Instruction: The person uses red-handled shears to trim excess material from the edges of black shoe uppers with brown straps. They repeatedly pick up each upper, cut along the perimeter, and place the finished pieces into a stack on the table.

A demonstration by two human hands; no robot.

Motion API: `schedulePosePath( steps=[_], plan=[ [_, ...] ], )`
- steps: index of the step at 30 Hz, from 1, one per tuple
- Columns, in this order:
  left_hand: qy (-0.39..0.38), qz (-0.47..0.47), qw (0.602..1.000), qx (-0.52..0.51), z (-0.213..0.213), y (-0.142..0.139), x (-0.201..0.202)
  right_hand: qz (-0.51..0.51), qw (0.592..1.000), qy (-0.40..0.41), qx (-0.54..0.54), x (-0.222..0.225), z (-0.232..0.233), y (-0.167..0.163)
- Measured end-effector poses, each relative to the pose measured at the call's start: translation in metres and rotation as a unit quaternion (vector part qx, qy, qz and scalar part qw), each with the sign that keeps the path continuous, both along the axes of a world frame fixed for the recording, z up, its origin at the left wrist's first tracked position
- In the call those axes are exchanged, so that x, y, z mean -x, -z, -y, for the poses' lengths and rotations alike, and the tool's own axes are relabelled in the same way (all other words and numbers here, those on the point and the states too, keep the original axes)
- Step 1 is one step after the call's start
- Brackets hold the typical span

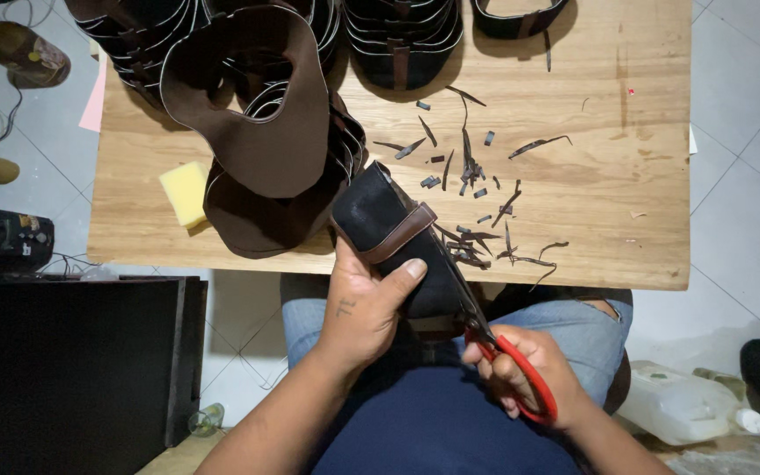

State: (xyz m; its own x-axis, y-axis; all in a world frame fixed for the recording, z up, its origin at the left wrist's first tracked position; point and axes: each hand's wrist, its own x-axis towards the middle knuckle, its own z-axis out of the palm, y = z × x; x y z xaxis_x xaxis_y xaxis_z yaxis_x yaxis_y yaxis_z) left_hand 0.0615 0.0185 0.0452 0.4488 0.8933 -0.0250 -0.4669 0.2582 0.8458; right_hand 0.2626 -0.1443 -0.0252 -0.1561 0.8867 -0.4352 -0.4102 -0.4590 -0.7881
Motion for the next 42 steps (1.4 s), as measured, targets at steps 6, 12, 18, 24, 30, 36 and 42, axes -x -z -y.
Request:
schedulePosePath(
  steps=[6,12,18,24,30,36,42],
  plan=[
    [0.020,-0.027,0.999,-0.018,-0.003,0.004,0.003,0.033,0.999,-0.017,0.002,-0.002,0.000,-0.002],
    [0.047,-0.050,0.997,-0.038,-0.004,0.009,0.008,0.019,1.000,-0.023,0.010,-0.002,-0.004,-0.011],
    [0.079,-0.051,0.995,-0.011,-0.003,0.005,0.006,0.049,0.998,-0.020,0.021,-0.003,-0.005,-0.013],
    [0.076,0.033,0.995,0.048,-0.004,0.001,0.008,0.067,0.997,-0.016,0.034,-0.001,-0.004,-0.010],
    [0.045,0.124,0.985,0.107,-0.012,-0.002,0.009,0.085,0.996,-0.032,0.003,0.000,-0.006,-0.013],
    [0.043,0.088,0.995,0.029,-0.006,-0.005,0.013,0.109,0.992,-0.055,-0.010,0.001,-0.005,-0.012],
    [-0.006,-0.007,1.000,-0.010,-0.004,-0.005,0.009,0.092,0.995,-0.026,-0.020,0.009,-0.008,-0.020]
  ],
)
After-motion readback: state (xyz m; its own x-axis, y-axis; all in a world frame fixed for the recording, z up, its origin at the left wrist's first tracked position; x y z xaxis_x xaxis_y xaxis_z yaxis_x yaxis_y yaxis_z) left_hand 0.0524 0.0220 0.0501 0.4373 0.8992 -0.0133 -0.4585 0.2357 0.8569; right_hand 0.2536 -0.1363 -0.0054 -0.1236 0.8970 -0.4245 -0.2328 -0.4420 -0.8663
